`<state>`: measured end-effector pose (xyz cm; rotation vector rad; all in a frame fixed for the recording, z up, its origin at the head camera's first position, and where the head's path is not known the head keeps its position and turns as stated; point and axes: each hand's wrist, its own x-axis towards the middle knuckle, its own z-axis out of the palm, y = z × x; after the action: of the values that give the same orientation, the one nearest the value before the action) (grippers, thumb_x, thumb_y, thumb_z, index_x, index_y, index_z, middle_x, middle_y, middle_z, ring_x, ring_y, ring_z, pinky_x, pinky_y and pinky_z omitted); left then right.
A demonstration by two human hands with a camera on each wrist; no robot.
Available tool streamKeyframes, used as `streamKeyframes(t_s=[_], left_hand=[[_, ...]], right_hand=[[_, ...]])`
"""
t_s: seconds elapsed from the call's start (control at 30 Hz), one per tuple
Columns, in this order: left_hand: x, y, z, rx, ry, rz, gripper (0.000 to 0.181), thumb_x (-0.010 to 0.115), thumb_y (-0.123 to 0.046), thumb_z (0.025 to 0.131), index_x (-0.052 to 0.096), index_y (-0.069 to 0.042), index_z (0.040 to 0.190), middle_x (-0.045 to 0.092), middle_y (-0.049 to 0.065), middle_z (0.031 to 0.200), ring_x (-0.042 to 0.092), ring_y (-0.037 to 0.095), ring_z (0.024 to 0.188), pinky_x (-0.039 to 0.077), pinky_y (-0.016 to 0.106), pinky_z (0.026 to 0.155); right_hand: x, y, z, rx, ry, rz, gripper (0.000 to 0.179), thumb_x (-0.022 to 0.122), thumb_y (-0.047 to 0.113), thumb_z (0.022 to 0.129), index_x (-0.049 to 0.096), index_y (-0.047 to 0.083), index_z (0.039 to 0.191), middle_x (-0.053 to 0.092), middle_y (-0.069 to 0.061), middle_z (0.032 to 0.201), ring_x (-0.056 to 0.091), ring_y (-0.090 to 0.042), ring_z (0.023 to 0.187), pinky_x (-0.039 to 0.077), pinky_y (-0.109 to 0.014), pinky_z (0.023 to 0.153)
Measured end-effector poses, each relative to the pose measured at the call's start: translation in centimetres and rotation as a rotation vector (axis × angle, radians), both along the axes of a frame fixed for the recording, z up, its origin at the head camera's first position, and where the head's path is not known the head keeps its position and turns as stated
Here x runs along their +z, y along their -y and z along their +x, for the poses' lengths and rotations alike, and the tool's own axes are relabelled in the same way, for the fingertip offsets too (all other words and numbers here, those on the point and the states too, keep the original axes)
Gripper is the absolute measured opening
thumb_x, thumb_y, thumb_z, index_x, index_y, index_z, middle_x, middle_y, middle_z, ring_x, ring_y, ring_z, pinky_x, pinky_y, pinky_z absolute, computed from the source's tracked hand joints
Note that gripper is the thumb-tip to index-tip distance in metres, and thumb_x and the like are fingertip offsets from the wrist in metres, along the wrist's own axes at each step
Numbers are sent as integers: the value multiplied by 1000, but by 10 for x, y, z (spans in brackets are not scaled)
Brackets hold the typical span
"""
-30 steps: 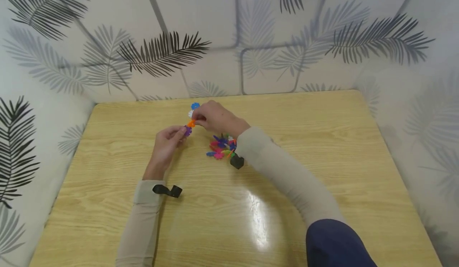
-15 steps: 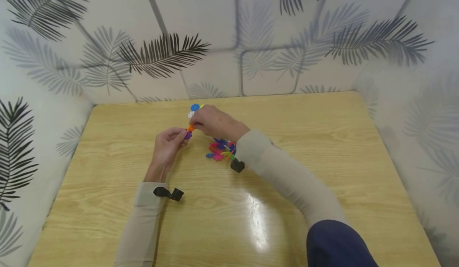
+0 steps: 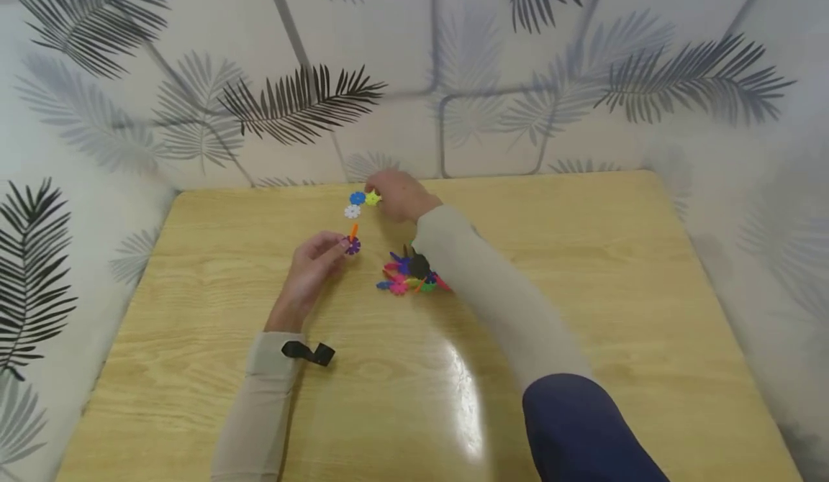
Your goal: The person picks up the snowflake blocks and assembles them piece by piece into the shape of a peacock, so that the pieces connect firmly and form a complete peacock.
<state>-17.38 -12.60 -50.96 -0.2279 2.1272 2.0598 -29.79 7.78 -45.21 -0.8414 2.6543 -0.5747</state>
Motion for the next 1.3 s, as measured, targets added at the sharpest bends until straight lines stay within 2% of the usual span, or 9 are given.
streamKeyframes(t_s=[0.2,0.43,0.6,0.7,0.83,0.93,1.07,1.13,1.3], left_hand=[[-3,-5,4,-7,8,0,11,66,-15,111,72,-9,118,66,-9,96,55,15,85,47,23,71],[-2,-10,6,-12,2,33,8,66,-13,110,72,-10,114,67,-10,91,54,12,81,45,22,68],[-2,-14,7,-9,5,42,7,66,-13,110,73,-10,111,68,-9,89,55,11,82,47,22,68],[-2,-14,6,-15,1,48,7,67,-12,109,73,-9,111,69,-6,89,55,11,80,47,21,68],[-2,-15,4,-25,-5,41,8,67,-13,109,73,-7,112,71,-4,91,57,12,82,48,21,69],[-1,-15,3,-30,-10,27,10,66,-13,110,72,-5,113,72,-3,92,58,12,83,49,21,70],[-1,-15,3,-29,-2,25,9,65,-13,110,72,-7,112,72,-3,91,58,12,83,49,22,70],[0,-14,2,-27,1,31,9,65,-13,111,72,-7,111,72,-2,91,59,12,83,49,22,70],[3,-13,2,-10,16,30,8,64,-14,111,70,-9,109,74,0,93,60,12,83,50,21,71]], right_hand=[[-10,-6,-9,-49,57,135,54,58,13,111,49,8,163,45,-17,171,37,-37,163,27,-49,138],[-8,-1,-5,-33,106,219,60,52,16,109,43,17,168,35,-19,177,29,-40,166,25,-58,137],[-14,1,-4,-46,69,205,41,65,15,107,64,6,147,60,-16,150,56,-34,142,47,-48,124],[-23,0,-9,-66,91,191,25,75,16,100,70,2,120,69,-12,119,65,-27,111,58,-41,101],[-27,-1,-12,-118,168,237,25,80,22,91,65,10,106,66,-2,99,60,-20,90,57,-41,84],[-19,-1,-6,-109,218,259,24,81,21,90,64,10,102,61,1,95,53,-16,86,53,-37,82],[-8,-2,2,-37,194,179,16,79,13,96,68,6,105,68,-6,105,60,-19,95,56,-33,89],[-2,-3,7,-10,142,110,19,79,12,99,69,6,114,75,-10,119,69,-24,108,60,-39,99],[14,-11,25,40,44,-54,13,77,15,102,76,4,110,83,-13,104,79,-28,98,63,-44,100]])
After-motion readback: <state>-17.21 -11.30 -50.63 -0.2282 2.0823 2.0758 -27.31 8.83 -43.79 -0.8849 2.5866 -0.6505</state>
